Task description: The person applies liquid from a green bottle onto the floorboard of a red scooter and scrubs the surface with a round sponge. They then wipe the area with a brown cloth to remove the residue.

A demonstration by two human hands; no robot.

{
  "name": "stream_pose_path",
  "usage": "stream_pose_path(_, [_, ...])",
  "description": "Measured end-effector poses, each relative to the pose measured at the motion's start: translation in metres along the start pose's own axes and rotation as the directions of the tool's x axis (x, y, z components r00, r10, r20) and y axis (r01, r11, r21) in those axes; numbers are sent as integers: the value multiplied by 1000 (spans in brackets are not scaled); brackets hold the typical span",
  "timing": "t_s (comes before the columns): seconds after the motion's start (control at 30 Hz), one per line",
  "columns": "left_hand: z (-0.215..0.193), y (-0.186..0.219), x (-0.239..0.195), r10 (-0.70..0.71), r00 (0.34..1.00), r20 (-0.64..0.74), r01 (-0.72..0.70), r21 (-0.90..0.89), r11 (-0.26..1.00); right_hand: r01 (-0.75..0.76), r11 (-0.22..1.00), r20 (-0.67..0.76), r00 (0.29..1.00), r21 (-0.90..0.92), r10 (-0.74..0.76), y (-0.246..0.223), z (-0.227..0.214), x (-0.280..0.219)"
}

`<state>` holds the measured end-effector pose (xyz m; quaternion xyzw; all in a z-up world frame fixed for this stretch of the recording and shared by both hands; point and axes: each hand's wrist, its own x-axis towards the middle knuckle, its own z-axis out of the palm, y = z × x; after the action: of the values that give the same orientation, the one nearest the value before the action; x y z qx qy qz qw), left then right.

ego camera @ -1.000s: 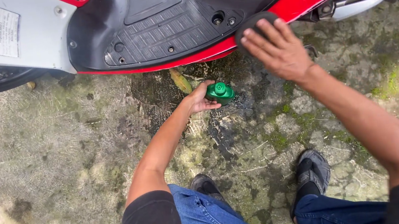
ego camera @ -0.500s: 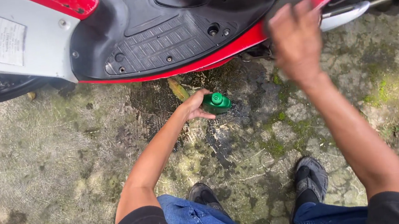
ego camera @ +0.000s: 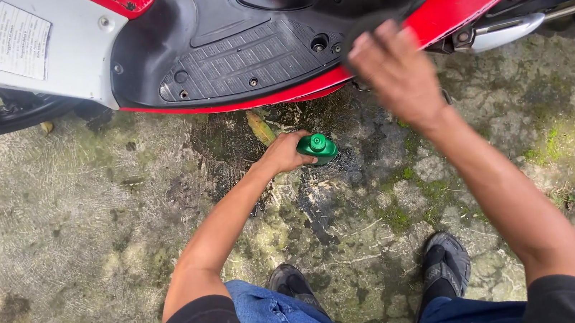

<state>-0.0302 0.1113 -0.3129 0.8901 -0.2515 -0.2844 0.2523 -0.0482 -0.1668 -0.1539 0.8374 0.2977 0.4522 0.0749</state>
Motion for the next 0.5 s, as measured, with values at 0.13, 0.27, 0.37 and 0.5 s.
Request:
stream_pose_path(0.13, [-7,-9,-12,-34,999,-1,34,-25,999,255,951,471,870,-174,-147,2,-8,-14])
stream_pose_path(0.27, [-13,-23,-27,6,998,-68,-8,-27,1000,-77,993,63,995,-90,83,35,-33,-33])
stream_pose_path(0.37, [-21,-17,-36,-9,999,-36,8,-23,1000,-166,972,103,977,-167,185,33,7,-69])
stream_pose_path(0.5, [-4,-47,-14,-7,1000,7,7,-37,999,15,1000,-129,992,-23,-18,-25,87,-76])
